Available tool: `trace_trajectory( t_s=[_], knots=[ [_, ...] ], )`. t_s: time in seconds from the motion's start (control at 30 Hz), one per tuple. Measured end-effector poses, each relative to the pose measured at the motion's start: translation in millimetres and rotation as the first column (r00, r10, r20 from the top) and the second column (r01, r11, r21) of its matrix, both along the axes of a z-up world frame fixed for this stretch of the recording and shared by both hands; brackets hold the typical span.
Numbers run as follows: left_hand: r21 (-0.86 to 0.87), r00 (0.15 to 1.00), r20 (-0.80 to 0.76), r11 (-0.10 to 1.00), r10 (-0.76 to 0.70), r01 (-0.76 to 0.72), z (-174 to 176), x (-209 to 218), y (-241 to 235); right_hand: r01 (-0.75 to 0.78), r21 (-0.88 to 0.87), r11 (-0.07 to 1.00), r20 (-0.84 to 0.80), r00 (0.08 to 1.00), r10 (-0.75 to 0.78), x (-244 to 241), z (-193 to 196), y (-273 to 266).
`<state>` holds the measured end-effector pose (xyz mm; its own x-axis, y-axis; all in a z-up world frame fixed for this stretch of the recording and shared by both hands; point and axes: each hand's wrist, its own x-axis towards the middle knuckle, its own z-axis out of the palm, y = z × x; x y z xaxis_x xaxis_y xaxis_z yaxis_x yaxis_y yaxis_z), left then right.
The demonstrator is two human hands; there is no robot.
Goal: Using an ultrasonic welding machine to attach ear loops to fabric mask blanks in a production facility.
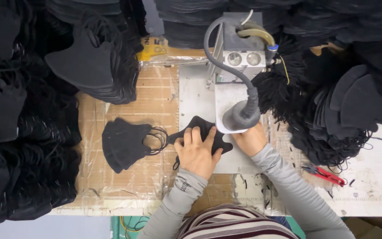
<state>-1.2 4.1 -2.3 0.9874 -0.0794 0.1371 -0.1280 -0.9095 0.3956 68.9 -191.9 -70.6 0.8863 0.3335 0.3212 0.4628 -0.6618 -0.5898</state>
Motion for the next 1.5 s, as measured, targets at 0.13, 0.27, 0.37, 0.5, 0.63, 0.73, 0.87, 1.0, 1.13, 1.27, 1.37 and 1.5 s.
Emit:
trace_trajectory(
  t_s=[0.13,0.27,0.37,0.5,0.63,0.73,0.87,1.0,1.13,1.27,1.37,1.5],
  knots=[
    [-0.015,1.000,-0.002,1.000,0.000,0.000,-1.0,1.0,0.2,0.000,-0.051,0.999,0.008,1.000,0.000,3.6,5.4,1.5],
    [-0.011,1.000,-0.013,1.000,0.011,-0.011,-1.2,4.1,-0.2,-0.027,-0.077,0.997,0.016,0.999,0.028,8.9,3.2,0.9],
    [-0.008,1.000,-0.013,1.000,0.001,-0.002,-0.3,4.2,0.8,-0.013,-0.107,0.994,-0.059,0.998,0.006,9.5,5.3,2.9],
    [0.004,1.000,-0.008,1.000,-0.011,0.011,0.4,6.8,2.7,0.009,-0.177,0.984,-0.023,1.000,-0.013,-2.2,23.3,-7.7],
    [0.019,0.999,0.004,0.999,0.034,-0.034,-3.3,20.4,7.0,0.029,0.293,0.956,-0.416,0.904,0.100,-23.6,58.6,-35.7],
    [0.023,0.998,0.021,0.998,0.052,-0.053,-8.2,30.2,6.7,0.100,0.667,0.739,-0.580,0.691,0.430,-30.8,65.9,-46.9],
    [0.047,0.998,0.032,0.997,0.060,-0.062,-8.2,37.3,6.4,0.074,0.466,0.882,-0.615,0.744,0.263,-22.3,51.8,-32.5],
    [0.040,0.997,0.030,0.997,0.068,-0.070,-8.1,37.9,6.3,0.049,0.235,0.971,-0.361,0.932,0.041,-11.6,32.2,-13.6],
    [0.027,0.996,0.053,0.997,0.071,-0.073,-9.6,39.1,6.4,0.061,0.036,0.997,-0.139,0.989,-0.055,-6.3,13.2,-6.3],
    [0.031,0.994,0.065,0.996,0.083,-0.085,-10.9,42.1,5.9,0.081,-0.133,0.988,0.040,0.996,-0.077,-4.7,15.4,6.3],
    [0.018,0.994,0.065,0.996,0.085,-0.086,-10.9,43.5,6.6,0.125,-0.177,0.976,0.015,0.992,-0.124,-4.4,19.4,9.5],
    [0.019,0.994,0.069,0.996,0.085,-0.087,-12.9,44.8,6.8,0.120,-0.174,0.977,-0.047,0.990,-0.130,-2.0,11.5,9.1]
  ],
)
